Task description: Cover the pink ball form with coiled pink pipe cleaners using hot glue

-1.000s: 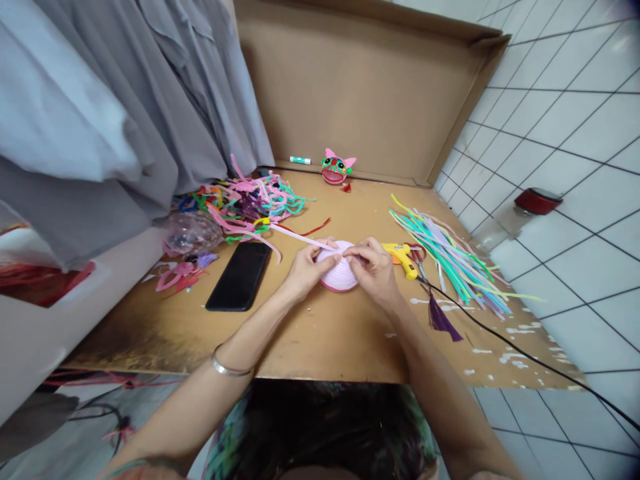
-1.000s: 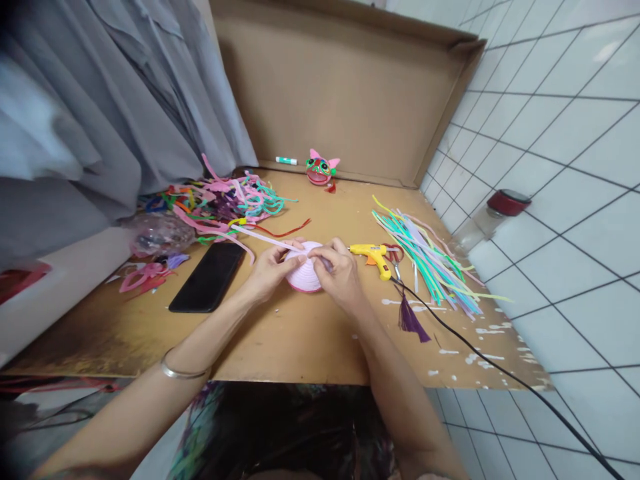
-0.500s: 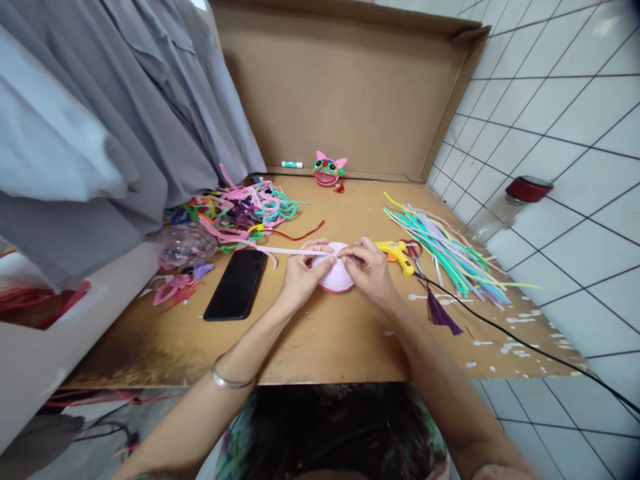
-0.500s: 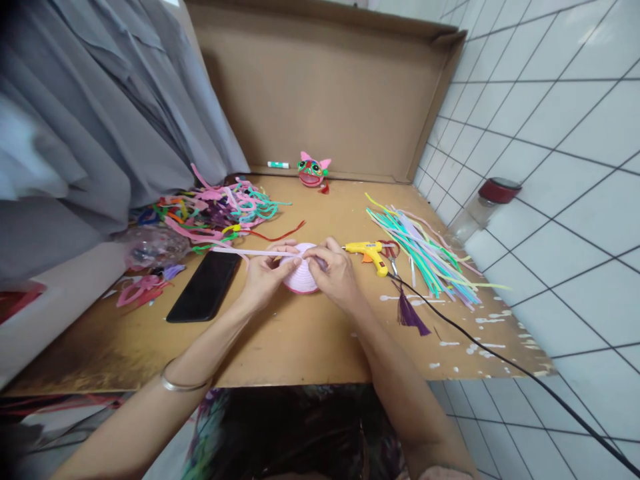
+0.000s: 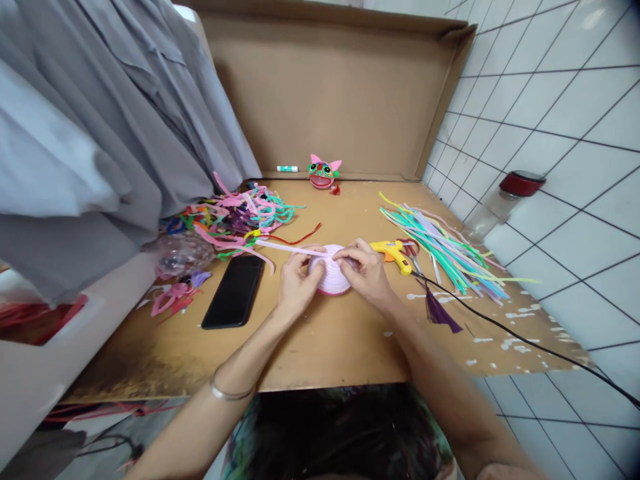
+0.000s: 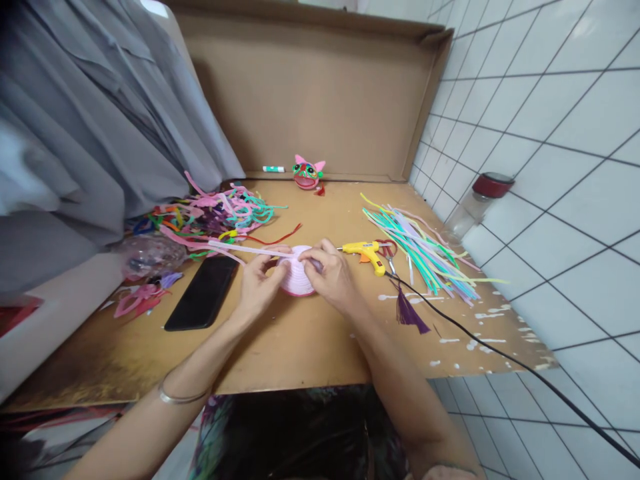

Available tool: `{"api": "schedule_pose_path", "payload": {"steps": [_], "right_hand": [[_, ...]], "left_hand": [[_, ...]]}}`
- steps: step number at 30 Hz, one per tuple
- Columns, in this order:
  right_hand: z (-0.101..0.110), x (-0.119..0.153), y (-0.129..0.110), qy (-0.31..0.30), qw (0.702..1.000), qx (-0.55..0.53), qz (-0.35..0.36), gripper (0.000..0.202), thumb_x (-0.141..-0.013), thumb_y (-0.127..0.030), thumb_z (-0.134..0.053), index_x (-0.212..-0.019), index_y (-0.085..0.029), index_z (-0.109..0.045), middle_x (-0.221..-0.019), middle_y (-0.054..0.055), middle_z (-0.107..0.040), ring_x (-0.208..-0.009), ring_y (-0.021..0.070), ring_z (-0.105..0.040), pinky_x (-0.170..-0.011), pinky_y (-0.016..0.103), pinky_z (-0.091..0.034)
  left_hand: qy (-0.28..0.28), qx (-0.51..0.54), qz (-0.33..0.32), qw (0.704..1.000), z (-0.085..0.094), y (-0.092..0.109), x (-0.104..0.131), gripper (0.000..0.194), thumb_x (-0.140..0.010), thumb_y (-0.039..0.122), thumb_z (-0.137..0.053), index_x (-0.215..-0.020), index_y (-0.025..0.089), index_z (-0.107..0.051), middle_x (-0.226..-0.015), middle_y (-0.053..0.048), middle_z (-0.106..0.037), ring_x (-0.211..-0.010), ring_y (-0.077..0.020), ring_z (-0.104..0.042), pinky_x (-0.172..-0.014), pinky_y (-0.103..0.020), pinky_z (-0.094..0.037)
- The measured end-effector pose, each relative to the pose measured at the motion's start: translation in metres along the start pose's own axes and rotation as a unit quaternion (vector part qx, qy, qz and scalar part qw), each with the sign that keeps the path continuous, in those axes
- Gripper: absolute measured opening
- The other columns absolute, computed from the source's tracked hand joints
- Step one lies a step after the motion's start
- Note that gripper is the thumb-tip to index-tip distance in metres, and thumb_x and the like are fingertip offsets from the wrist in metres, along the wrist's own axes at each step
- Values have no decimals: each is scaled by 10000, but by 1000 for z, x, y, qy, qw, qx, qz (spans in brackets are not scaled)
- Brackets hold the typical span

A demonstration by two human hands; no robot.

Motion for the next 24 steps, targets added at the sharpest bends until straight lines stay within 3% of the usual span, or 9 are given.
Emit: {"api": "schedule_pose_path", "payload": {"steps": [10, 24], "right_hand": [[0, 0, -2, 0, 1000, -6, -10, 184, -818, -127, -559, -849, -221, -714, -819, 22, -555, -770, 156, -575, -699, 278, -466], [0, 0, -1, 2, 1000, -6, 6, 168, -839, -135, -566, -861, -214, -713, -827, 23, -557, -775, 155, -580, -719, 284, -475]], "left_hand": [[-22, -54, -32, 998, 6, 10, -4, 142, -807, 312, -666, -790, 181, -719, -1042, -85, -649, -1062, -229, -618, -973, -356, -474], [-10, -84, -92, 992, 3, 12, 2, 132, -843, 300, -670, -833, 192, -745, -996, -61, -685, -966, -195, -646, -895, -353, -526]]}}
Point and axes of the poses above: each hand's wrist, its own x-axis away from the middle knuckle, its own z-axis out of the back of the hand, y = z × x, the point moved 4 cm from there along -x, towards the middle knuckle
